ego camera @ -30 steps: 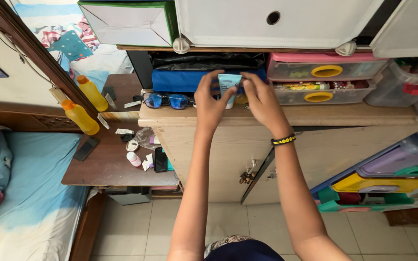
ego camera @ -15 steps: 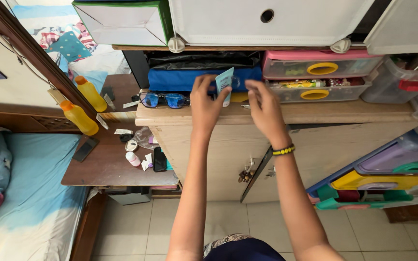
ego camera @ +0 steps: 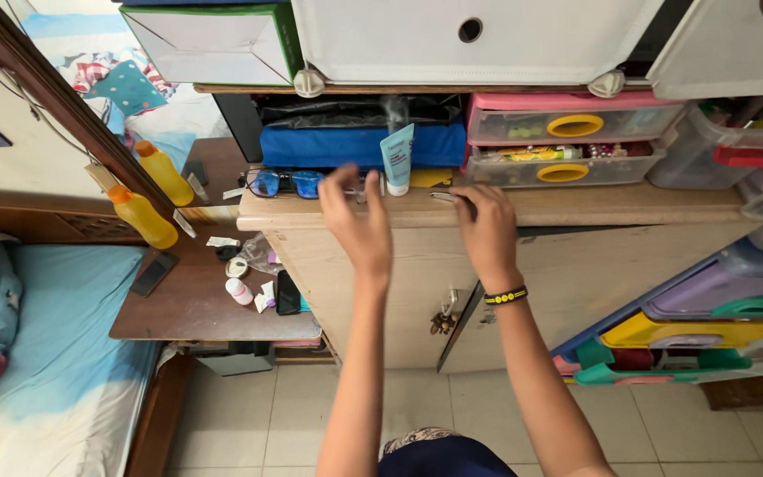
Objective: The person organizes items on a cluttered bedside table and a nearby cabinet. They move a smartphone, a small bottle, and a hairbrush, then retrieve a tube of cream from a drawer and place it on the cabinet. Finally, they pick up and adjust a pair of sunglasses.
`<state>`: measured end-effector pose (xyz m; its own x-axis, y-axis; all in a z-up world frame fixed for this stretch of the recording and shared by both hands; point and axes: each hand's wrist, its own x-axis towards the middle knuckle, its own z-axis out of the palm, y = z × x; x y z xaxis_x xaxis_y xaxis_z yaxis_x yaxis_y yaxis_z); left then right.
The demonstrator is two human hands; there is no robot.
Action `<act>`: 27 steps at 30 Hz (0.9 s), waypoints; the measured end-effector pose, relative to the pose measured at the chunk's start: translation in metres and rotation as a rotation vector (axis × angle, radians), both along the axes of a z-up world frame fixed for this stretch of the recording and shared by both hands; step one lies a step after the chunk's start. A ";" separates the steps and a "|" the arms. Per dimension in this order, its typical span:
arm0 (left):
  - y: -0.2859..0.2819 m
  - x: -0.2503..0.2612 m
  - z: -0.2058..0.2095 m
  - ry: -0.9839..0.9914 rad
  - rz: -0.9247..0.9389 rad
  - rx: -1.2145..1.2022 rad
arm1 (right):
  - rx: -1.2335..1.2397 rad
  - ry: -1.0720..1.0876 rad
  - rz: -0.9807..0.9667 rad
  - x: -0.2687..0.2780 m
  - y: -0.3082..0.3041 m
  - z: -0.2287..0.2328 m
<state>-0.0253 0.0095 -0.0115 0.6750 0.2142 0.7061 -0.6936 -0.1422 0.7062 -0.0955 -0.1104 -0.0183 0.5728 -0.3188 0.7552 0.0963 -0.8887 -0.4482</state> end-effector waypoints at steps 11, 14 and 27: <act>-0.016 -0.028 -0.016 0.014 -0.167 0.129 | 0.012 -0.022 0.028 -0.001 -0.004 -0.001; -0.021 -0.016 -0.004 -0.127 -0.025 0.099 | -0.051 -0.072 0.052 -0.001 -0.003 0.002; 0.018 -0.029 0.027 0.183 -0.812 -0.067 | 0.157 -0.249 0.313 -0.043 0.015 0.051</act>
